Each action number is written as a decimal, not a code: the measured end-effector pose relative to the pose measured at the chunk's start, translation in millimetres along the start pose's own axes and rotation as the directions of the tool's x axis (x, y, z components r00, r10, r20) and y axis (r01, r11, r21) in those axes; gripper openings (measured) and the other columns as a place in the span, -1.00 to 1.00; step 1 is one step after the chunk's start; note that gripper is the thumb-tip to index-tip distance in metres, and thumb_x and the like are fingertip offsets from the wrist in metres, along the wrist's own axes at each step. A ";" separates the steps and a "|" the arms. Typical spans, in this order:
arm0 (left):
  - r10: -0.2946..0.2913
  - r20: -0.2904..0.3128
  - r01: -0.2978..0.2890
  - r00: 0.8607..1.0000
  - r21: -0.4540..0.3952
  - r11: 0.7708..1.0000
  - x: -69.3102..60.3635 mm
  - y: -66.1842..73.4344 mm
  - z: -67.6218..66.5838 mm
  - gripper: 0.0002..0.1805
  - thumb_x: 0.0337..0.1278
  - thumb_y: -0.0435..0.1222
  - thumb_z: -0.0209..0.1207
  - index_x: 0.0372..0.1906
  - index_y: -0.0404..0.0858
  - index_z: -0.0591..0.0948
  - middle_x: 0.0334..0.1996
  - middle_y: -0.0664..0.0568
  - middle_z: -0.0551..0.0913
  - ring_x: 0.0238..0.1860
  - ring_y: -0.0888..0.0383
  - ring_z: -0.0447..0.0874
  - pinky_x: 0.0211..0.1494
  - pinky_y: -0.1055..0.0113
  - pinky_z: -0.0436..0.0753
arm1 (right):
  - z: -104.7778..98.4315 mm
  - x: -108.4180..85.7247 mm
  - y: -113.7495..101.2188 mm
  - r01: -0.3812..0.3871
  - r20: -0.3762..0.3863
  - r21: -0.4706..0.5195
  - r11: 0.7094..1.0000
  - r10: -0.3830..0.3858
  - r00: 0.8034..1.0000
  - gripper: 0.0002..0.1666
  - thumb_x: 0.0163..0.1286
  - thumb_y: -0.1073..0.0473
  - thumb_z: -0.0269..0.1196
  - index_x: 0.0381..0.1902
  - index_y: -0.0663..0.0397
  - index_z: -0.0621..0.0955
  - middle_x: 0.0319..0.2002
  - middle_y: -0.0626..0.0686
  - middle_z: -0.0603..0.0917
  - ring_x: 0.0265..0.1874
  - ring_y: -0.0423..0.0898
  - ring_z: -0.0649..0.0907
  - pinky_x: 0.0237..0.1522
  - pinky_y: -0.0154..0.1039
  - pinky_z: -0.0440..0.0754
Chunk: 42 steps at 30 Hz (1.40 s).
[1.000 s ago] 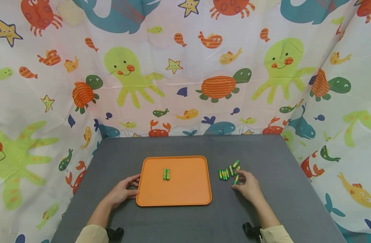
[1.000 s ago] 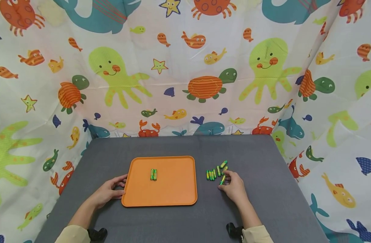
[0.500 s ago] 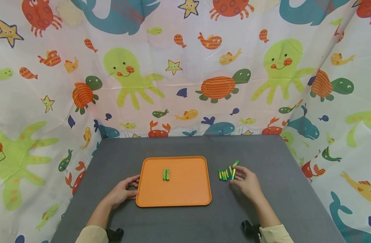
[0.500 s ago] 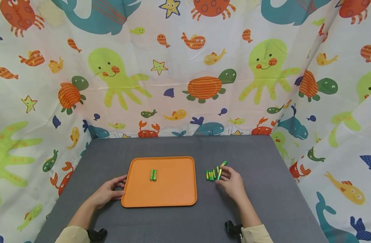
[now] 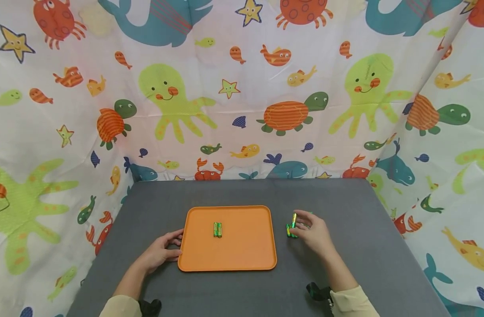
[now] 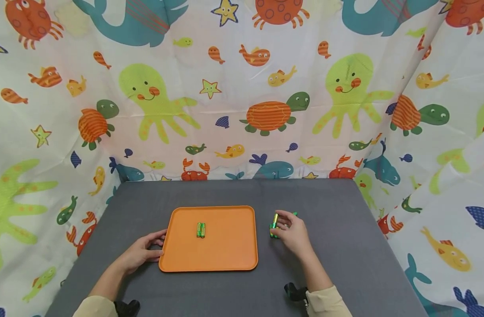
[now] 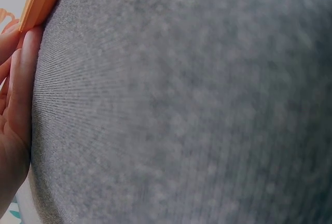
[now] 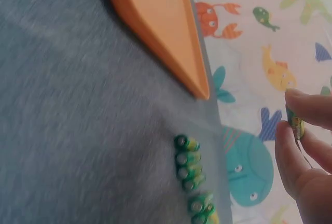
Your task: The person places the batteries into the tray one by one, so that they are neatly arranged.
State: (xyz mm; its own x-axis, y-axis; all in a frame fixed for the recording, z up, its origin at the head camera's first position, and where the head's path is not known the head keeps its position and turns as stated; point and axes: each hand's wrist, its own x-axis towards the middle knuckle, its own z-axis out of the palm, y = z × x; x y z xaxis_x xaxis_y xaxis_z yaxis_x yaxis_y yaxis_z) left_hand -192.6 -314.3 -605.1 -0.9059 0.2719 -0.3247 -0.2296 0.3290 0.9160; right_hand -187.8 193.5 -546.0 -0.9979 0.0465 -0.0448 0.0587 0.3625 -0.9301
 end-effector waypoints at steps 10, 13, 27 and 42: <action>-0.013 0.008 0.013 1.000 -0.009 1.000 0.8 2.8 -1.8 -0.16 0.20 -0.37 0.35 0.56 -0.14 0.26 0.27 -0.18 0.38 0.13 -0.05 0.48 -0.02 0.16 0.76 | 15.8 4.8 -26.0 -0.007 0.034 0.058 0.998 0.005 0.999 -0.26 0.18 0.24 0.51 0.33 0.05 0.54 0.21 0.24 0.62 0.17 0.16 0.66 0.09 -0.15 0.69; -0.006 0.013 0.006 1.000 -0.001 1.000 0.5 3.4 -2.6 -0.16 0.21 -0.37 0.35 0.56 -0.15 0.26 0.26 -0.20 0.38 0.13 -0.06 0.48 -0.03 0.16 0.76 | 20.3 5.8 -33.5 0.021 0.048 0.068 0.997 -0.024 0.999 -0.27 0.20 0.30 0.48 0.34 0.08 0.53 0.21 0.27 0.62 0.16 0.20 0.66 0.07 -0.15 0.70; -0.008 0.002 0.008 1.000 -0.001 1.000 0.3 5.4 -2.9 -0.16 0.19 -0.37 0.36 0.55 -0.14 0.27 0.24 -0.18 0.40 0.13 -0.05 0.49 -0.03 0.16 0.76 | 49.7 16.7 -56.3 0.101 0.130 0.116 0.988 -0.116 0.985 -0.31 0.19 0.46 0.42 0.31 0.18 0.55 0.18 0.26 0.60 0.09 0.19 0.69 0.00 -0.24 0.72; -0.026 0.001 0.026 1.000 -0.009 1.000 1.3 5.6 -4.3 -0.15 0.18 -0.35 0.37 0.55 -0.13 0.28 0.25 -0.18 0.40 0.13 -0.05 0.49 0.00 0.16 0.76 | 95.5 25.0 -62.8 0.089 0.196 0.173 0.981 -0.123 0.973 -0.28 0.13 0.51 0.44 0.29 0.23 0.55 0.14 0.31 0.57 0.04 0.24 0.68 -0.05 -0.13 0.75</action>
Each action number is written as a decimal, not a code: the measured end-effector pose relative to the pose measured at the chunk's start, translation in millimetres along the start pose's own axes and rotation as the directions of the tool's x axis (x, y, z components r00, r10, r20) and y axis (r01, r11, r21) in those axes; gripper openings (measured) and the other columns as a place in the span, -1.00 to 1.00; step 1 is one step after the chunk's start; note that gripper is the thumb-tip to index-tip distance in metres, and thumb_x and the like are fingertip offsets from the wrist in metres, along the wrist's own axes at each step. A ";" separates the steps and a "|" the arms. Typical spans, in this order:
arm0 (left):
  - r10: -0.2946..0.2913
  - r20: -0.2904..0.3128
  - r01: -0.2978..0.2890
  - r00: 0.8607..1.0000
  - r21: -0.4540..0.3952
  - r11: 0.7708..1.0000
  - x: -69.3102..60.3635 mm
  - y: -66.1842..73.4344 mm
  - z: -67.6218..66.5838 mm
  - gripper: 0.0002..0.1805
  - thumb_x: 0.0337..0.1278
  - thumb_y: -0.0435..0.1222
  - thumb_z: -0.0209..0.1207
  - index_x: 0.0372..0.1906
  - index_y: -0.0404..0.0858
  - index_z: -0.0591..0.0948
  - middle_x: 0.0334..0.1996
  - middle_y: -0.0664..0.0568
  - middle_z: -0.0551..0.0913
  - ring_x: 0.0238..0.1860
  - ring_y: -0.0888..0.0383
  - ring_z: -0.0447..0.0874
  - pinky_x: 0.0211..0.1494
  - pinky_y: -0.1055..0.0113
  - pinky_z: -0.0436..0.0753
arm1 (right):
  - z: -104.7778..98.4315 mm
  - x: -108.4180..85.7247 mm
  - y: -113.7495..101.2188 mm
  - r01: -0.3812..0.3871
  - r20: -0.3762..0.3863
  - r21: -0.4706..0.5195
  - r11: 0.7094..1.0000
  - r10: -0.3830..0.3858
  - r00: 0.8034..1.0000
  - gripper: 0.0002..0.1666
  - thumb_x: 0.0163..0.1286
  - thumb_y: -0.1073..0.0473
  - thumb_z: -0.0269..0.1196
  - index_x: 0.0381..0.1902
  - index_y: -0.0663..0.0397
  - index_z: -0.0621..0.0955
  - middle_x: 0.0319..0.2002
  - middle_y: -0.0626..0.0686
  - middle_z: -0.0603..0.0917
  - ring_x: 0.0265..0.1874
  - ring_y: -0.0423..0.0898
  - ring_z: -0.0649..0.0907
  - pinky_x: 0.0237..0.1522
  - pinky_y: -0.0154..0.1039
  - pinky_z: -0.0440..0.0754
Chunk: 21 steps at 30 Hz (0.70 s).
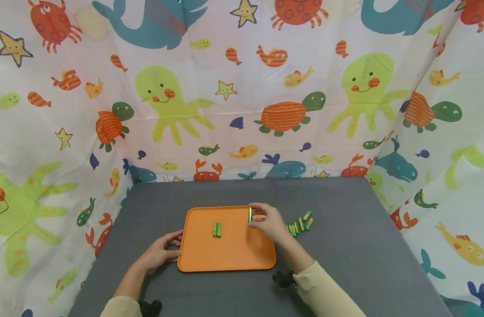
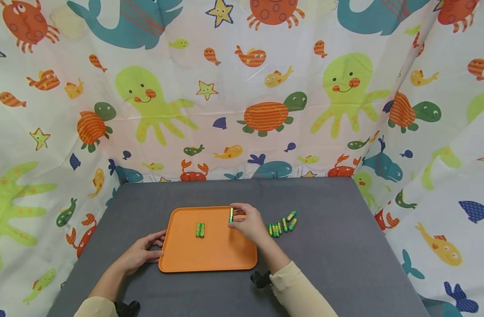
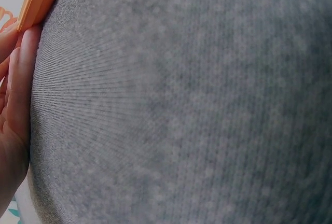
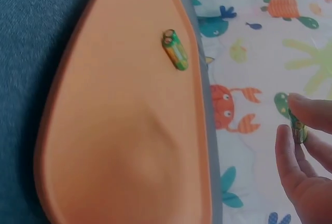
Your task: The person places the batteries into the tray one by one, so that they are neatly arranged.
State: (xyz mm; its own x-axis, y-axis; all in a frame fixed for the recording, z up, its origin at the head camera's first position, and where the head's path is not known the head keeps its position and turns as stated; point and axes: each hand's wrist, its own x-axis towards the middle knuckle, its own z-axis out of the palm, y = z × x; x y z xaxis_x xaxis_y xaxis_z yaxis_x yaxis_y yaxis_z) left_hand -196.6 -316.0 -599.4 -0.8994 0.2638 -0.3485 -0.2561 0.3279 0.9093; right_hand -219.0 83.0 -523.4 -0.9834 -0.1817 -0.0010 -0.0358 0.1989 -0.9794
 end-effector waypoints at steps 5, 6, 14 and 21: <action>-0.005 -0.014 0.005 1.000 0.008 1.000 1.1 -0.7 0.7 -0.15 0.17 -0.35 0.38 0.55 -0.12 0.29 0.24 -0.17 0.41 0.12 -0.04 0.49 -0.01 0.16 0.76 | 11.1 3.6 4.0 -0.001 0.025 -0.038 0.999 0.002 1.000 -0.31 0.15 0.47 0.45 0.27 0.15 0.58 0.11 0.25 0.58 0.04 0.21 0.67 -0.05 -0.18 0.75; -0.006 -0.017 0.006 1.000 0.010 1.000 1.3 -1.0 0.8 -0.15 0.17 -0.35 0.38 0.55 -0.12 0.29 0.24 -0.16 0.41 0.12 -0.04 0.49 -0.01 0.16 0.76 | 13.4 4.5 4.2 -0.004 0.030 -0.042 0.999 0.005 1.000 -0.32 0.15 0.46 0.45 0.27 0.13 0.58 0.11 0.24 0.58 0.05 0.20 0.67 -0.05 -0.18 0.75; -0.030 -0.015 0.030 0.999 -0.003 1.000 1.9 0.2 0.7 -0.14 0.15 -0.36 0.39 0.55 -0.16 0.28 0.24 -0.18 0.40 0.11 -0.03 0.49 -0.01 0.13 0.76 | 32.3 13.5 11.0 0.000 0.066 -0.059 0.998 0.004 0.998 -0.32 0.16 0.47 0.44 0.27 0.15 0.57 0.10 0.24 0.59 0.10 0.27 0.61 -0.03 -0.17 0.74; -0.044 -0.006 0.044 0.999 -0.021 0.999 2.8 1.2 0.2 -0.12 0.14 -0.36 0.40 0.55 -0.17 0.27 0.23 -0.19 0.39 0.10 -0.03 0.49 -0.02 0.12 0.76 | 43.4 17.7 17.5 -0.040 0.068 -0.097 0.995 0.046 0.997 -0.33 0.16 0.43 0.47 0.25 0.03 0.60 0.12 0.17 0.61 0.10 0.21 0.64 -0.07 -0.14 0.75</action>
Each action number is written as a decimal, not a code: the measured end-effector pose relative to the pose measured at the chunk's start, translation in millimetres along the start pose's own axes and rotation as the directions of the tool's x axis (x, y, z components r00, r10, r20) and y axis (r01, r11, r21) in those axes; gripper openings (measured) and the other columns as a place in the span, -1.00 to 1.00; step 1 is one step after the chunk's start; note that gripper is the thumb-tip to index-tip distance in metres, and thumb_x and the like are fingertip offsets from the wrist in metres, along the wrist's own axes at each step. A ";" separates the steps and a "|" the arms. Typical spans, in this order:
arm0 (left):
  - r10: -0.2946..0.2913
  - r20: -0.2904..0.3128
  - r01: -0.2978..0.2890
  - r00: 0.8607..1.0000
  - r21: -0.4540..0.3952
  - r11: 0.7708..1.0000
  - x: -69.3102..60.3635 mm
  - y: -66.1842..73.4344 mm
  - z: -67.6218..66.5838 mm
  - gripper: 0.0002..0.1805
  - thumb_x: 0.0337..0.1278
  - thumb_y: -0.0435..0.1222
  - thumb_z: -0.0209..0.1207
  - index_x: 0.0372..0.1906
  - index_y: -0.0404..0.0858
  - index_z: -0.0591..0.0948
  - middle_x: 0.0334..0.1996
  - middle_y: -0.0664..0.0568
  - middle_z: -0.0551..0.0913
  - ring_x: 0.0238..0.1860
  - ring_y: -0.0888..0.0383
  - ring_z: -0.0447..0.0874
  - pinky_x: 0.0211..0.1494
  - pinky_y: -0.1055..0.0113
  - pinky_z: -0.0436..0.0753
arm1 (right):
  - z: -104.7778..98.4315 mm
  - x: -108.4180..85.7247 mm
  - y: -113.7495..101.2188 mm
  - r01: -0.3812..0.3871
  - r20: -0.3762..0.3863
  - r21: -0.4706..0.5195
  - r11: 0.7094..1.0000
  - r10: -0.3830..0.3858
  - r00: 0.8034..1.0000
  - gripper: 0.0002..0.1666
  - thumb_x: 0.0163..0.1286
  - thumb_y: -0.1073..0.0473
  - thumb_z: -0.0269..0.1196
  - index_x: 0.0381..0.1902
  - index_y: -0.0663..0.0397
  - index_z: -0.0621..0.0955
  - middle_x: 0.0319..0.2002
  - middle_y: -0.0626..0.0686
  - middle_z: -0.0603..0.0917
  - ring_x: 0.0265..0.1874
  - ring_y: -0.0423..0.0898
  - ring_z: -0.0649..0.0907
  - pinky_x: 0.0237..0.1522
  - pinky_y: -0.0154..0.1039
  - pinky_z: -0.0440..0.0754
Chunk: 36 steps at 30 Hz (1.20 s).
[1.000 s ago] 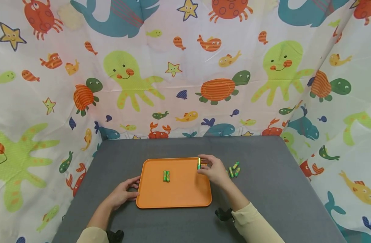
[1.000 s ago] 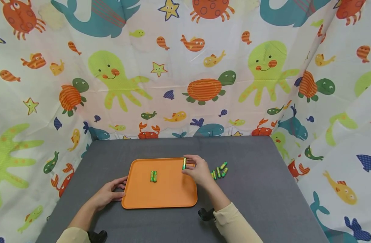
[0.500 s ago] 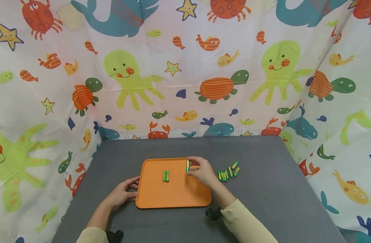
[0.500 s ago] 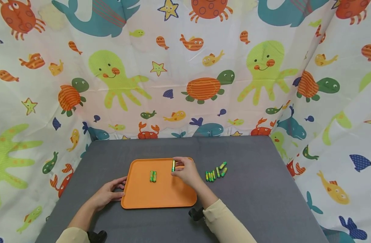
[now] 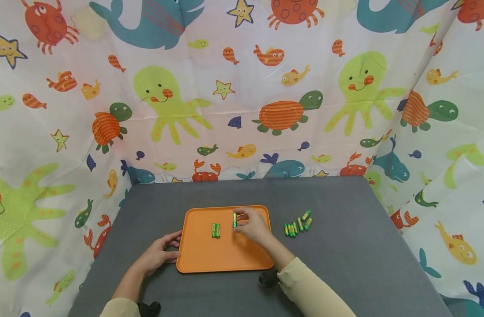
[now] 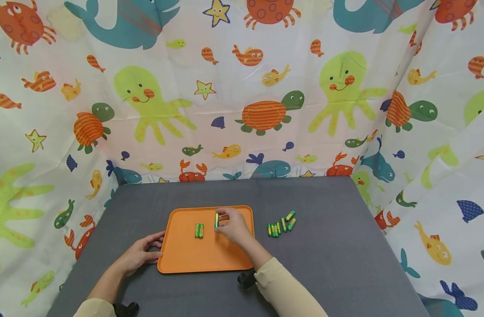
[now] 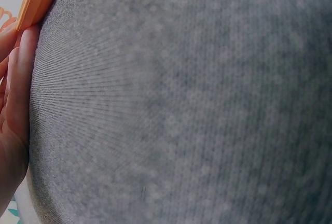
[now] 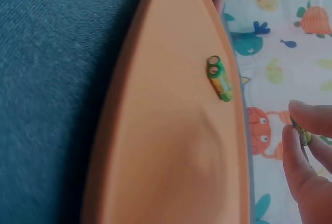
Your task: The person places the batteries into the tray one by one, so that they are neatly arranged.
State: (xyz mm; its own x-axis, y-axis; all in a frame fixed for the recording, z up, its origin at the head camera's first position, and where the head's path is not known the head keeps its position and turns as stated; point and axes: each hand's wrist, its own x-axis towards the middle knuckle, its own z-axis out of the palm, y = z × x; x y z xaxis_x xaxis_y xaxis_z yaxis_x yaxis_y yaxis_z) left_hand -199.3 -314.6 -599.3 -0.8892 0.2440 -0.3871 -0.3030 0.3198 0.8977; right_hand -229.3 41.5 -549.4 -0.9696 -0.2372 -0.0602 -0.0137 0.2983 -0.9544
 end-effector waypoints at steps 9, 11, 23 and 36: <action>0.000 0.008 0.000 1.000 0.007 1.000 2.2 1.8 0.7 -0.12 0.13 -0.35 0.40 0.55 -0.17 0.28 0.24 -0.18 0.38 0.11 -0.03 0.49 -0.02 0.12 0.76 | 14.1 4.8 11.4 -0.002 0.033 -0.081 0.997 0.004 0.999 -0.27 0.12 0.44 0.49 0.28 0.20 0.57 0.15 0.14 0.63 0.07 0.16 0.64 -0.08 -0.15 0.74; 0.002 0.008 -0.002 1.000 0.007 1.000 2.3 2.4 0.5 -0.13 0.13 -0.35 0.40 0.54 -0.17 0.28 0.24 -0.18 0.38 0.11 -0.03 0.48 -0.02 0.12 0.76 | 18.7 7.4 13.9 -0.012 0.036 -0.090 0.996 0.015 0.999 -0.28 0.12 0.43 0.50 0.28 0.21 0.57 0.12 0.14 0.64 0.05 0.12 0.66 -0.08 -0.15 0.74; -0.002 0.025 0.002 1.000 -0.010 1.000 -0.1 6.2 -3.4 -0.13 0.17 -0.32 0.39 0.56 -0.15 0.25 0.24 -0.20 0.39 0.15 -0.05 0.47 -0.01 0.13 0.76 | 45.6 23.5 22.5 -0.038 0.051 -0.228 0.973 0.051 0.997 -0.28 0.07 0.41 0.53 0.24 0.15 0.61 -0.04 0.03 0.69 -0.11 -0.10 0.64 -0.16 -0.24 0.69; 0.019 0.016 -0.019 1.000 0.003 1.000 -1.3 0.4 -1.1 -0.14 0.19 -0.33 0.37 0.56 -0.15 0.25 0.23 -0.19 0.39 0.15 -0.06 0.47 -0.01 0.14 0.76 | 56.4 26.3 25.1 -0.006 0.048 -0.332 0.943 0.023 0.999 -0.23 0.09 0.41 0.51 0.31 0.12 0.58 0.02 0.01 0.66 -0.09 -0.15 0.60 -0.12 -0.28 0.66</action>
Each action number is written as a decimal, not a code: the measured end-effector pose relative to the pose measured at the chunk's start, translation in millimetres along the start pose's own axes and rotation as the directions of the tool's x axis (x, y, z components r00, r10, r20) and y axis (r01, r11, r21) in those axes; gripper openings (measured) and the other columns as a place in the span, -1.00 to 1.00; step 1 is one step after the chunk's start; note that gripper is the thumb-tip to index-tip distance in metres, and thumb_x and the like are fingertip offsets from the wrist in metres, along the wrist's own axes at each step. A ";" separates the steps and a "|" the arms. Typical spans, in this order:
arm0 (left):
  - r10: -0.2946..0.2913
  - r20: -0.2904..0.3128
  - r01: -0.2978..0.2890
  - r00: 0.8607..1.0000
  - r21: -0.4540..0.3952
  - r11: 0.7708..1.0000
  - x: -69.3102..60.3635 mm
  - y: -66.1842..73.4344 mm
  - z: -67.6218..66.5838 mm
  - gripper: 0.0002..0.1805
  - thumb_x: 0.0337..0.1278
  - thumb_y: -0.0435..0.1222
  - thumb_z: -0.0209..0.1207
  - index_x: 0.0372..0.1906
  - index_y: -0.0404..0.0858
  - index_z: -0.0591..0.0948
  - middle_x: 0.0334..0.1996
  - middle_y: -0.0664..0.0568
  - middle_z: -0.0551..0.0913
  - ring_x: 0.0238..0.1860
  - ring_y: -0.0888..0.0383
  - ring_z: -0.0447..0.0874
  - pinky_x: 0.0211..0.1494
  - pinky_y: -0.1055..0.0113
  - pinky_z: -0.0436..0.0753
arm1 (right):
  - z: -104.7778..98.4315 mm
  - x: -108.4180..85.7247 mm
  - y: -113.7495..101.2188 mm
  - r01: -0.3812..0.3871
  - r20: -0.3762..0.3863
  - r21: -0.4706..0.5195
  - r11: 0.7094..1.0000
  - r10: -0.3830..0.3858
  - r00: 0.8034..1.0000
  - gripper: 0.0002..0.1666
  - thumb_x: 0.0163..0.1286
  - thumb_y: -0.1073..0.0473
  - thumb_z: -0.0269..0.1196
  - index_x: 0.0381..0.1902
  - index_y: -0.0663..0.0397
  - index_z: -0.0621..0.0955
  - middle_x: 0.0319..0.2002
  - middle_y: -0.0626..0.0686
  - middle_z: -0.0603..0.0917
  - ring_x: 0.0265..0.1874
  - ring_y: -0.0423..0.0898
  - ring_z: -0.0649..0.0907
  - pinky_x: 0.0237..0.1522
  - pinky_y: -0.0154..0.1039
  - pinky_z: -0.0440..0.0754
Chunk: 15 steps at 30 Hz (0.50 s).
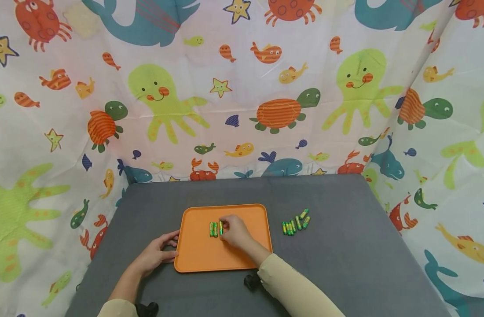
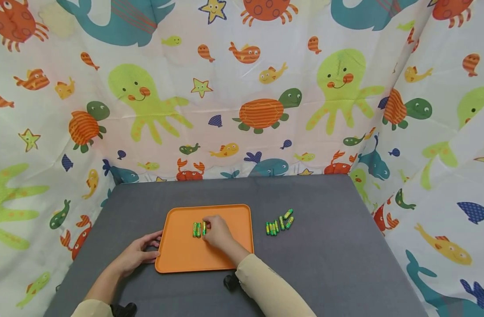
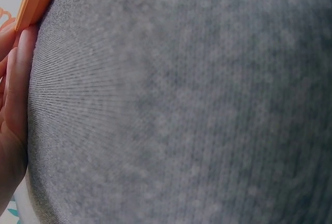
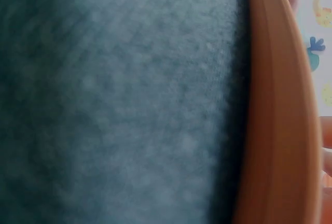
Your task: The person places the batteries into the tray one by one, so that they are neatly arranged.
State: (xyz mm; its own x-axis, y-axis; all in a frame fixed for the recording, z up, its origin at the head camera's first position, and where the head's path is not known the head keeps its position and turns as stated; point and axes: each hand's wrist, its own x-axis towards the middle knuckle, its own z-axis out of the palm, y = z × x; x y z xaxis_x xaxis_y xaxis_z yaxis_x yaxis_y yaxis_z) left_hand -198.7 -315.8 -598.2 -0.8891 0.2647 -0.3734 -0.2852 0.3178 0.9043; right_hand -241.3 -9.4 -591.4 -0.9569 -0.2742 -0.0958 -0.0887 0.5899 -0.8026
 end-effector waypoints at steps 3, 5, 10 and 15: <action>0.002 0.003 -0.001 1.000 -0.005 1.000 -0.1 0.5 -0.1 -0.15 0.20 -0.33 0.37 0.56 -0.15 0.25 0.23 -0.20 0.39 0.15 -0.06 0.47 -0.01 0.15 0.76 | -0.5 0.8 0.3 0.003 -0.001 -0.004 1.000 -0.003 1.000 -0.23 0.09 0.41 0.52 0.30 0.10 0.58 0.02 0.00 0.64 -0.09 -0.15 0.60 -0.11 -0.27 0.66; 0.005 0.007 -0.004 1.000 -0.006 1.000 -0.5 1.0 -0.2 -0.15 0.20 -0.33 0.36 0.56 -0.15 0.25 0.24 -0.20 0.39 0.15 -0.06 0.47 -0.01 0.15 0.76 | -0.8 1.0 0.4 0.002 -0.004 0.006 1.000 -0.002 1.000 -0.23 0.08 0.41 0.52 0.30 0.09 0.58 0.02 0.00 0.63 -0.08 -0.14 0.59 -0.09 -0.26 0.66; 0.011 0.011 -0.011 1.000 -0.006 1.000 -1.3 1.6 -0.3 -0.15 0.21 -0.34 0.35 0.56 -0.15 0.24 0.24 -0.21 0.39 0.15 -0.07 0.47 -0.01 0.15 0.76 | -1.7 0.2 0.6 -0.005 -0.008 0.042 0.999 0.005 1.000 -0.20 0.07 0.44 0.52 0.31 0.10 0.57 0.04 0.02 0.61 -0.07 -0.12 0.59 -0.11 -0.26 0.66; 0.005 0.005 -0.005 1.000 -0.003 1.000 -0.7 0.2 -0.4 -0.15 0.20 -0.33 0.37 0.56 -0.16 0.25 0.23 -0.20 0.40 0.15 -0.06 0.47 -0.01 0.14 0.76 | -4.1 -1.2 0.7 0.002 -0.012 0.047 0.999 -0.002 1.000 -0.19 0.05 0.46 0.51 0.31 0.10 0.56 0.02 0.05 0.60 -0.12 -0.11 0.59 -0.20 -0.27 0.64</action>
State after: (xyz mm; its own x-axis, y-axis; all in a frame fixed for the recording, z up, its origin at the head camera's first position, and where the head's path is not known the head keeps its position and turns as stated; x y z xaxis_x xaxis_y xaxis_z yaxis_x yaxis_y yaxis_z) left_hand -198.3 -316.3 -597.6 -0.8885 0.2710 -0.3702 -0.2820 0.3139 0.9066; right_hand -241.4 -5.5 -589.4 -0.9601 -0.2659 -0.0872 -0.0778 0.5532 -0.8294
